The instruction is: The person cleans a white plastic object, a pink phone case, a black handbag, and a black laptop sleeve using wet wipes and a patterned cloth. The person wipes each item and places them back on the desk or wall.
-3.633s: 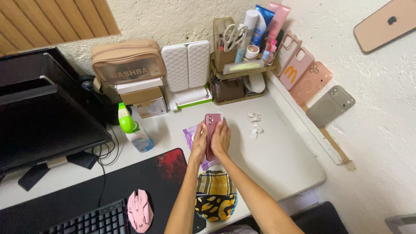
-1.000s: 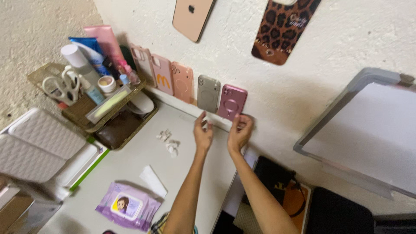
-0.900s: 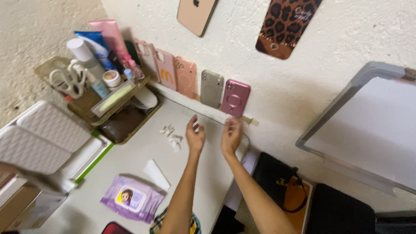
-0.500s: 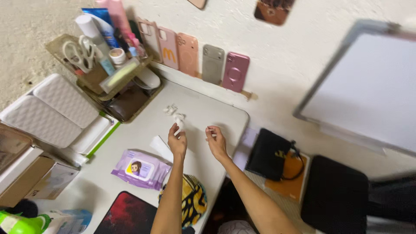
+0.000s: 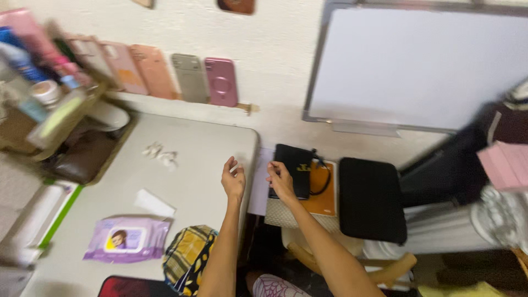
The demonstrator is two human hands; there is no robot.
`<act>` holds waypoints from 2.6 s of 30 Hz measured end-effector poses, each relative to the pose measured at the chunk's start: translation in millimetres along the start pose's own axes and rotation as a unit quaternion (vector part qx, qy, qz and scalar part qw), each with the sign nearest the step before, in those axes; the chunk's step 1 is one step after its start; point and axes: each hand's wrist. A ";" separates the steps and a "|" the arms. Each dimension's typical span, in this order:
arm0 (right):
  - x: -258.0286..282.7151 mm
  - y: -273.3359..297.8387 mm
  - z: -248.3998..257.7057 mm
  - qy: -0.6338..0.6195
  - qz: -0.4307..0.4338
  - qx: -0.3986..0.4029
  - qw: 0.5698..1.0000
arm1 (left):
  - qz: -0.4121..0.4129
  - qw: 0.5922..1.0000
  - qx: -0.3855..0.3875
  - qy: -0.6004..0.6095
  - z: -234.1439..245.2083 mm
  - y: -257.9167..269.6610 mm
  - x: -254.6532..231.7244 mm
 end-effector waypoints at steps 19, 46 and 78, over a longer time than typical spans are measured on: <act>-150.3 -77.1 186.2 -0.040 -0.231 -0.213 0.948 | 0.083 0.983 0.149 -0.061 -185.5 125.4 77.6; -124.5 -111.1 194.6 -0.126 -0.201 0.111 0.965 | 0.018 0.947 0.153 -0.281 -225.0 180.9 -5.8; 178.6 -31.1 160.6 0.003 0.030 0.324 0.945 | -0.016 0.988 -0.083 0.128 -107.6 75.5 -42.3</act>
Point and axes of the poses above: each hand's wrist, its own y-axis away from the middle knuckle, its own z-axis out of the back of the hand, x = y × z, and after that the axes turned 12 degrees about -z, right-handed
